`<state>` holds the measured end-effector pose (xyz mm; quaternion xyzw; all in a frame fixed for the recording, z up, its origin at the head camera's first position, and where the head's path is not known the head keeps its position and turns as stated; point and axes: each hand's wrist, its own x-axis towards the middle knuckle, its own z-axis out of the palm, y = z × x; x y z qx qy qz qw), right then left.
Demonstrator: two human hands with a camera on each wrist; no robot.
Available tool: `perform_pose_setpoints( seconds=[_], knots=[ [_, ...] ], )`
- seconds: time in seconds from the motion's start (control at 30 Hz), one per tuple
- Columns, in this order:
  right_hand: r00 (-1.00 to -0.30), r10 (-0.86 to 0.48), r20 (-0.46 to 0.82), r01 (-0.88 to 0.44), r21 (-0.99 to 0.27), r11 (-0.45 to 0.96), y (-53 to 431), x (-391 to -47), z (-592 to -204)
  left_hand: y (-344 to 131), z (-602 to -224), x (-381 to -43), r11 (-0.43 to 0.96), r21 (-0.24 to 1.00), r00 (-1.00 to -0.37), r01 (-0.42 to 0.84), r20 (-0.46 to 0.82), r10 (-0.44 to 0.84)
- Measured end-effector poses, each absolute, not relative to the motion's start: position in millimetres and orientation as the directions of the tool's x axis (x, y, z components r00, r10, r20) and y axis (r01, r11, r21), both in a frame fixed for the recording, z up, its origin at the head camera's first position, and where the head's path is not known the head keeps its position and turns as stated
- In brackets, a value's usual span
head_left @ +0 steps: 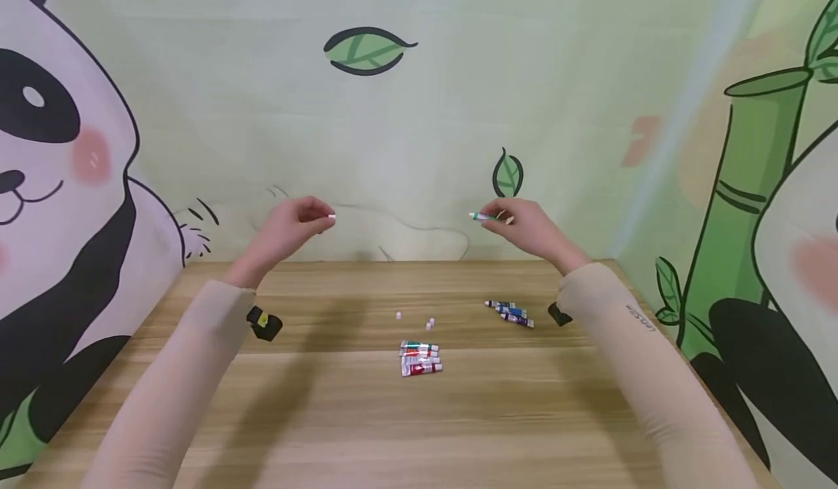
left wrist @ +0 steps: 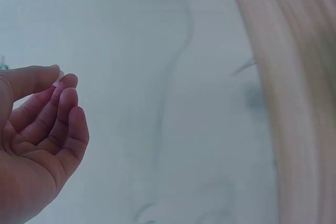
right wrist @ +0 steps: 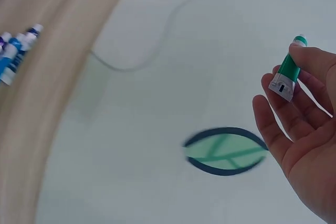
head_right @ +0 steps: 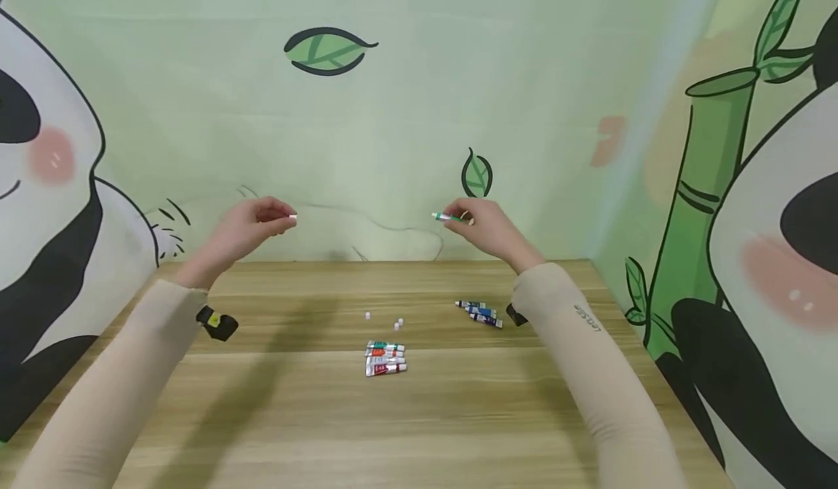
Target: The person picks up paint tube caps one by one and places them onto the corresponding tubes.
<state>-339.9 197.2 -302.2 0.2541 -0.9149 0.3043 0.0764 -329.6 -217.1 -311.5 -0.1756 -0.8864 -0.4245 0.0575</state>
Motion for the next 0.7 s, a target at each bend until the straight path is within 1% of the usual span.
perform_pose_setpoints(
  seconds=[0.17, 0.4, 0.57, 0.7],
  knots=[
    [-0.852, -0.417, 0.318, -0.524, -0.516, 0.677, 197, -331, -285, -212, -294, -319, 0.595, 0.715, -0.93, 0.367, 0.274, 0.245],
    [-0.846, -0.411, 0.339, -0.533, -0.527, 0.662, 193, -315, -270, -196, -286, -303, 0.568, 0.708, -0.907, 0.42, 0.315, 0.279],
    [-0.82, -0.438, 0.368, -0.572, -0.552, 0.607, 186, -301, -261, -183, -279, -287, 0.527, 0.713, -0.886, 0.462, 0.356, 0.296],
    [-0.78, -0.487, 0.393, -0.624, -0.545, 0.56, 177, -288, -254, -174, -273, -273, 0.504, 0.704, -0.865, 0.501, 0.395, 0.309]
  ],
)
